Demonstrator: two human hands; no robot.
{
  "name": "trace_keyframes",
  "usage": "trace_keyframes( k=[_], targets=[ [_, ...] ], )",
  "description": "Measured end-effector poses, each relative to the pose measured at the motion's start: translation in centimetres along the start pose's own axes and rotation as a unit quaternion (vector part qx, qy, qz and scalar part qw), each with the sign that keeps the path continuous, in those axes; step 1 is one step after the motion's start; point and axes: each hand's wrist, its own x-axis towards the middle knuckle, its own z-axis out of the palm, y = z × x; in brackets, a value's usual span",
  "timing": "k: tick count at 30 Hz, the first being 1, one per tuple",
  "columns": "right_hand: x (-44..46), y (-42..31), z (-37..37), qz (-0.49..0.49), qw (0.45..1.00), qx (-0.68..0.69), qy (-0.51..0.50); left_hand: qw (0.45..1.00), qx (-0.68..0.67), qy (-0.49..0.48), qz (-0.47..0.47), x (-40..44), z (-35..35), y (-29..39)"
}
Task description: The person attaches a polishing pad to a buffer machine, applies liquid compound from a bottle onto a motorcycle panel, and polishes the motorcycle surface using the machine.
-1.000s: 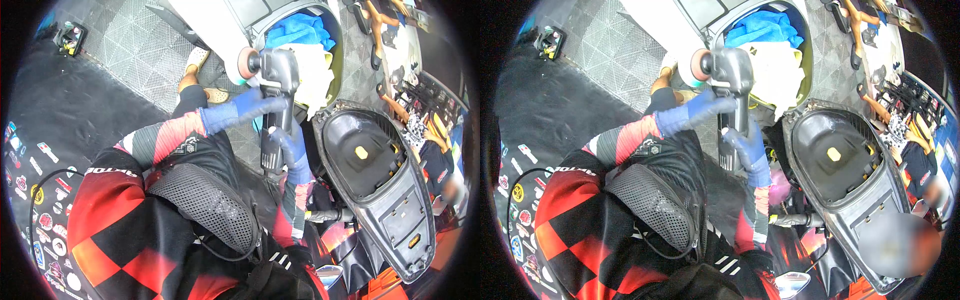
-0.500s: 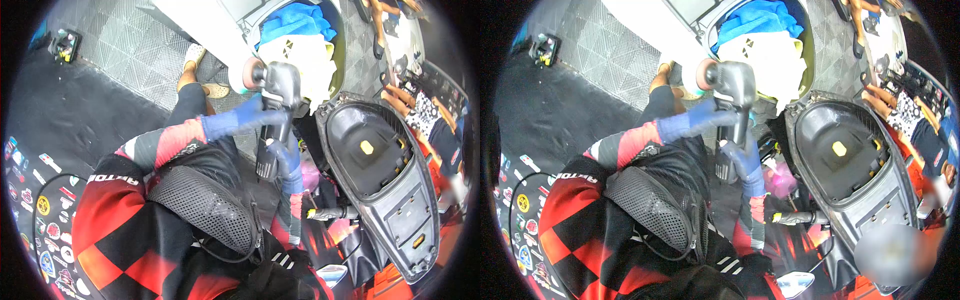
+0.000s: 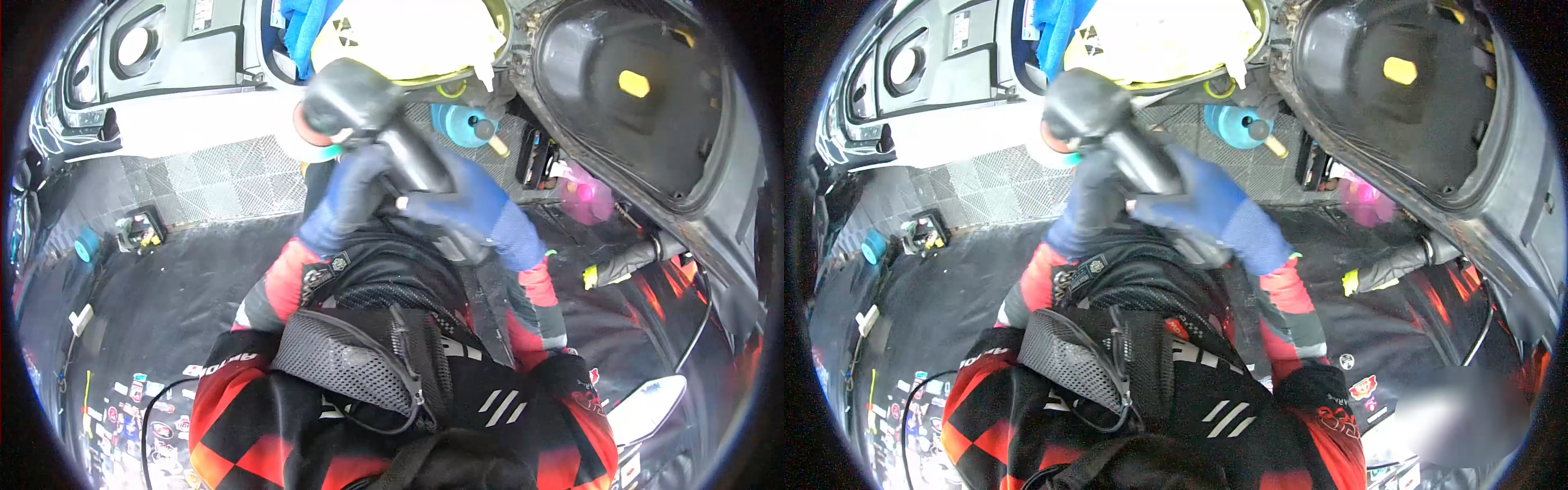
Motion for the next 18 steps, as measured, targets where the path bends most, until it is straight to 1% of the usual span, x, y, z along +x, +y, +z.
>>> trace_keyframes(
  k=[1, 2, 3, 4, 6, 8, 9, 10, 12, 13, 14, 15, 16, 17, 18],
  targets=[
    [-0.8, 1.0, -1.1, 0.050, 0.999, 0.005, -0.002, 0.999, 0.027, -0.010, -0.017, 1.0, -0.5, -1.5],
    [-1.5, 2.0, -2.3, 0.099, 0.995, 0.011, -0.006, 0.997, 0.079, -0.022, -0.006, 2.0, -0.1, -3.0],
    [-2.1, 1.7, -2.9, 0.112, 0.993, 0.034, 0.006, 0.982, 0.179, -0.038, 0.039, 2.9, 0.2, -4.3],
    [-2.6, 1.4, -3.4, 0.125, 0.990, 0.059, 0.020, 0.977, 0.204, -0.042, 0.050, 3.7, 0.7, -5.5],
    [-3.0, 3.0, -4.1, 0.152, 0.982, 0.101, 0.038, 0.994, 0.088, 0.000, -0.067, 4.6, 2.1, -6.2],
    [-3.1, 3.8, -4.8, 0.147, 0.986, 0.069, 0.042, 0.994, 0.091, -0.002, -0.065, 4.5, 2.3, -5.7],
    [-2.9, 3.4, -4.8, 0.145, 0.985, 0.081, 0.046, 0.995, 0.083, -0.007, -0.058, 4.4, 2.3, -5.6],
    [-2.5, 2.8, -4.5, 0.124, 0.987, 0.100, 0.014, 0.996, 0.065, 0.001, -0.061, 4.2, 2.6, -4.5],
    [-1.7, 1.5, -3.2, 0.071, 0.985, 0.157, -0.032, 0.999, 0.043, -0.011, -0.007, 2.0, 4.5, -1.6],
    [-1.0, 0.8, -2.3, 0.020, 0.977, 0.203, -0.054, 0.995, 0.094, 0.014, 0.017, 0.9, 3.8, -0.5],
    [-0.5, 0.7, -1.7, 0.033, 0.990, 0.125, -0.053, 0.991, 0.120, 0.043, 0.041, 0.0, 4.0, 1.0],
    [0.2, 0.1, -0.9, -0.007, 0.986, 0.146, -0.079, 0.984, 0.148, 0.072, 0.062, -0.9, 4.1, 2.5],
    [1.2, -1.5, -0.6, 0.004, 0.991, 0.066, -0.116, 0.979, 0.152, 0.109, 0.082, -1.7, 5.2, 4.2],
    [1.6, -4.2, -0.3, 0.039, 0.991, -0.014, -0.127, 0.980, 0.133, 0.121, 0.088, -2.7, 4.7, 5.8],
    [3.0, -3.8, 1.3, 0.023, 0.990, -0.054, -0.128, 0.980, 0.113, 0.134, 0.096, -3.3, 4.4, 7.1]
  ],
)
